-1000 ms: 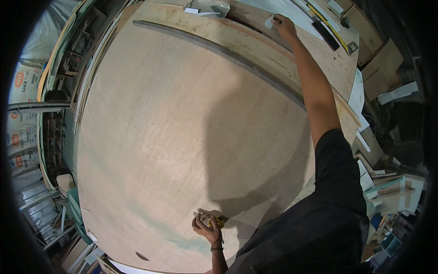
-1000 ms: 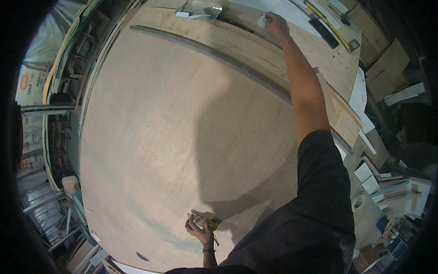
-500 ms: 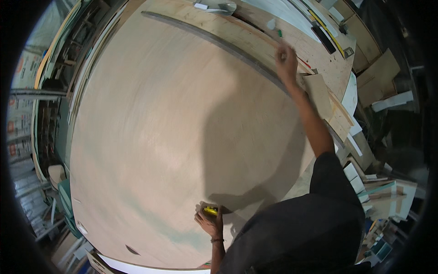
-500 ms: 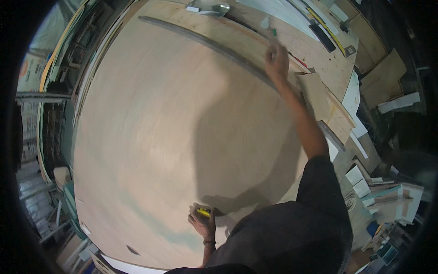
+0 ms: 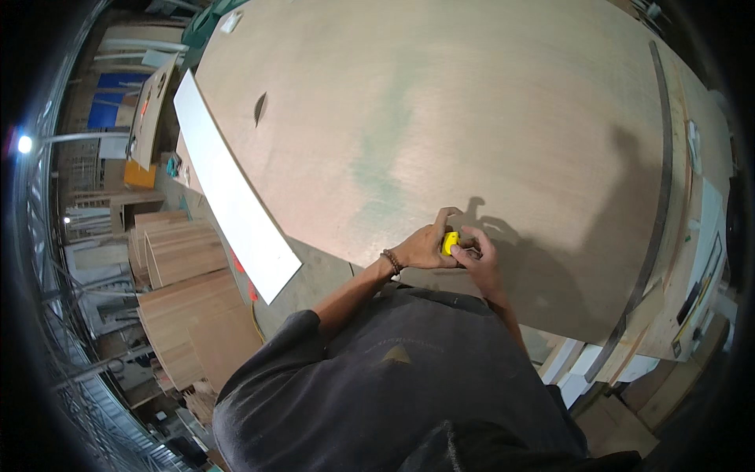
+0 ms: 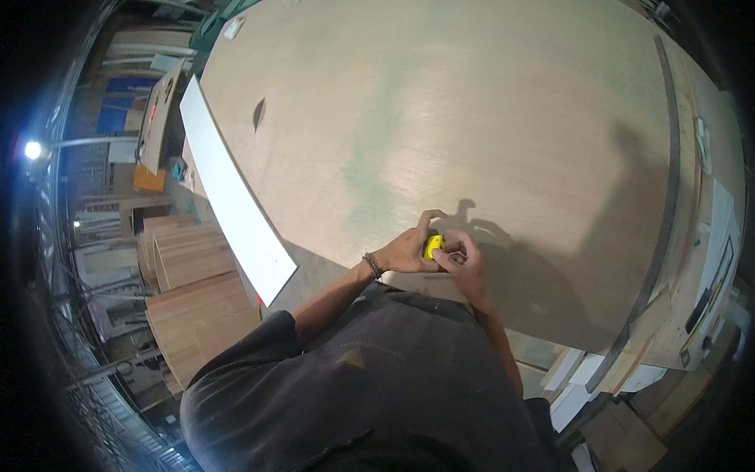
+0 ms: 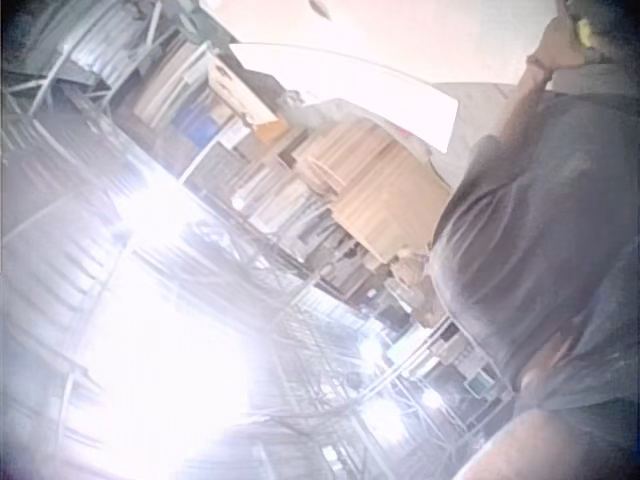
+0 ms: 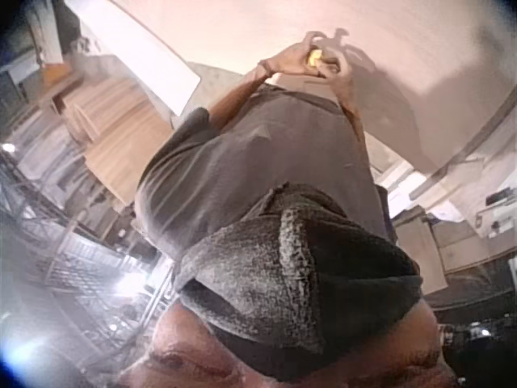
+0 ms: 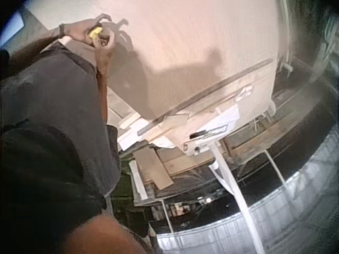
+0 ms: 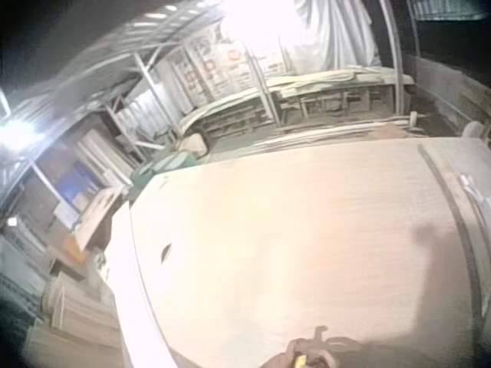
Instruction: The person measures various wooden furniture components and panels using a measuring tape and marks them with a pencil.
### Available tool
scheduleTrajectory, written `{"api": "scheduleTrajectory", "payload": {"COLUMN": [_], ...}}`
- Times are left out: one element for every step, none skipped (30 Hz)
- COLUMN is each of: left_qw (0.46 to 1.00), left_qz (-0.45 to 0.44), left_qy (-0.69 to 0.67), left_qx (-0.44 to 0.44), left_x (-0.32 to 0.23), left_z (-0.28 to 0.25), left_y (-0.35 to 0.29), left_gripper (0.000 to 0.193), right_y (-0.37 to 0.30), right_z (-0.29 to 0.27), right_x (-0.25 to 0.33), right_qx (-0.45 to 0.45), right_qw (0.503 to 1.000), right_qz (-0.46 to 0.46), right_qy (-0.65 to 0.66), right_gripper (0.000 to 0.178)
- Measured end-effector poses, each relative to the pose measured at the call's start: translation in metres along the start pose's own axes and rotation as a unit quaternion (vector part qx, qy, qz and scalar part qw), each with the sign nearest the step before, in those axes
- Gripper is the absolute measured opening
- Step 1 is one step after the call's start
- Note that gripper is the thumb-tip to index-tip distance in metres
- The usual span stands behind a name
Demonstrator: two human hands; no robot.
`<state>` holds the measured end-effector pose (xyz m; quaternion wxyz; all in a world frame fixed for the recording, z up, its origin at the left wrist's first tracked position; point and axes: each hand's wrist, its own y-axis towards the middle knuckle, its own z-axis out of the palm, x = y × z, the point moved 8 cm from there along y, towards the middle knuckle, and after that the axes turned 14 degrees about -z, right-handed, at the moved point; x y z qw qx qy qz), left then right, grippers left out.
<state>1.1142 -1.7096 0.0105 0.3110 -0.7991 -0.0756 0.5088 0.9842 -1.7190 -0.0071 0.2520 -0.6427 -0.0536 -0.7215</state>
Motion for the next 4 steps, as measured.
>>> {"api": "scheduleTrajectory", "payload": {"left_qw": [1.0, 0.999, 0.997, 0.998], "left_qz": [0.001, 0.003, 0.009, 0.011], "left_qy": [0.021, 0.043, 0.069, 0.062], "left_qx": [0.009, 0.018, 0.034, 0.029], "left_x": [0.004, 0.007, 0.014, 0.023], "left_z": [0.005, 0.01, 0.003, -0.004], "left_y": [-0.006, -0.012, -0.022, -0.033], "left_gripper": [0.087, 0.086, 0.085, 0.085], "right_y": [-0.005, -0.009, -0.013, -0.016], "right_z": [0.007, 0.012, 0.026, 0.029], "right_x": [-0.006, -0.014, -0.02, -0.037], "right_qx": [0.044, 0.086, 0.12, 0.145], "right_qw": [0.999, 0.995, 0.99, 0.986], "right_qz": [0.017, 0.034, 0.049, 0.082], "right_qy": [0.02, 0.039, 0.059, 0.017], "right_gripper": [0.043, 0.044, 0.045, 0.057]}}
